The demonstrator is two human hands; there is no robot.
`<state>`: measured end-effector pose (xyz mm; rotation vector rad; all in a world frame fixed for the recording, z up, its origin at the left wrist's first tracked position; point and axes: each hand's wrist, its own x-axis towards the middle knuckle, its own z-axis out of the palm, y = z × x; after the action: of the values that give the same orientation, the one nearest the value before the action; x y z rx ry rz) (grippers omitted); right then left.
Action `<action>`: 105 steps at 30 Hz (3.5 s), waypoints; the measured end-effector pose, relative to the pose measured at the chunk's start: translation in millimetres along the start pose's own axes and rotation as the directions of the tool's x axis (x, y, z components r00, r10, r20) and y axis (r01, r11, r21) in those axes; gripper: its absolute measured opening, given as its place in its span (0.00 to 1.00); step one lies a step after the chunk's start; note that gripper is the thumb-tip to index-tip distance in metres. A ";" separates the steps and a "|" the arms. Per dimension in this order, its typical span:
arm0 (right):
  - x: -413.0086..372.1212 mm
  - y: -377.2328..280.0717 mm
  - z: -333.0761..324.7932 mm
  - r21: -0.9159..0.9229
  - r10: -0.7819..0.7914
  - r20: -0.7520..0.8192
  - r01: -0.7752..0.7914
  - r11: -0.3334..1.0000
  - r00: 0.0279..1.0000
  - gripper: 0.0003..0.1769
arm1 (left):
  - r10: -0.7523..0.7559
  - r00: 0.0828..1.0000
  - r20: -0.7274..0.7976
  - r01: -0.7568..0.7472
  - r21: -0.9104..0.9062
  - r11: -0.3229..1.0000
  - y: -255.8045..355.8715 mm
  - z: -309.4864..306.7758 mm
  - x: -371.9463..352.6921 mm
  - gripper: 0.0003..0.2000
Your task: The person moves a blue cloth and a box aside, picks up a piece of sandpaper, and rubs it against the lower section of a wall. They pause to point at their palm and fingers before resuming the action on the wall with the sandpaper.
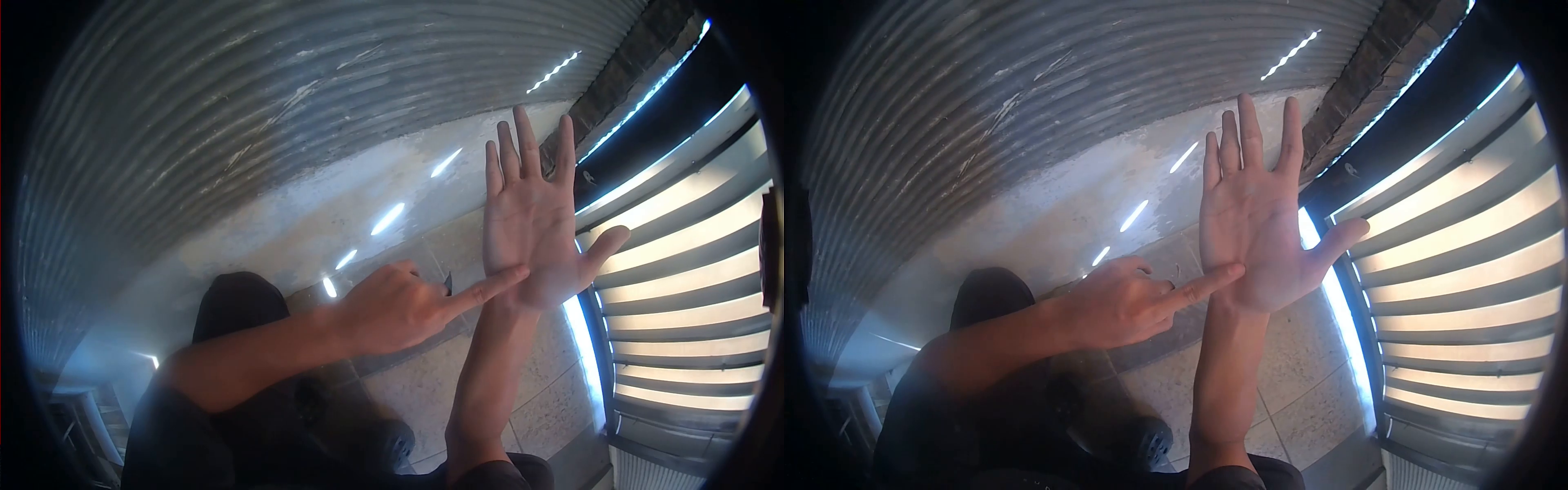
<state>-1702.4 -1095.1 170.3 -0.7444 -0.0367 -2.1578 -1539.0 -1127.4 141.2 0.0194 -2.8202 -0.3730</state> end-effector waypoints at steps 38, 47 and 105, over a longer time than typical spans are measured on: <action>-3.8 -68.2 33.8 -0.961 -0.195 -0.059 -0.108 -0.254 0.979 0.18 | -0.324 0.946 -0.021 -0.220 -0.777 -0.590 -19.8 -27.0 14.9 0.56; -7.9 -32.8 61.9 -0.839 0.022 0.399 0.375 -0.395 0.917 0.17 | -0.359 0.932 0.055 -0.249 -0.624 -0.741 -20.4 -30.4 14.3 0.53; 22.6 123.7 -159.7 -0.793 -0.615 -0.608 -0.416 0.445 0.502 0.35 | -0.111 0.954 0.277 0.212 -0.892 -0.398 -10.0 -7.6 3.5 0.54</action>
<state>-1703.1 -1235.3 23.1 0.0097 1.8647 -2.3305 -1540.3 -1139.2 146.6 0.0701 -1.3317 -2.7621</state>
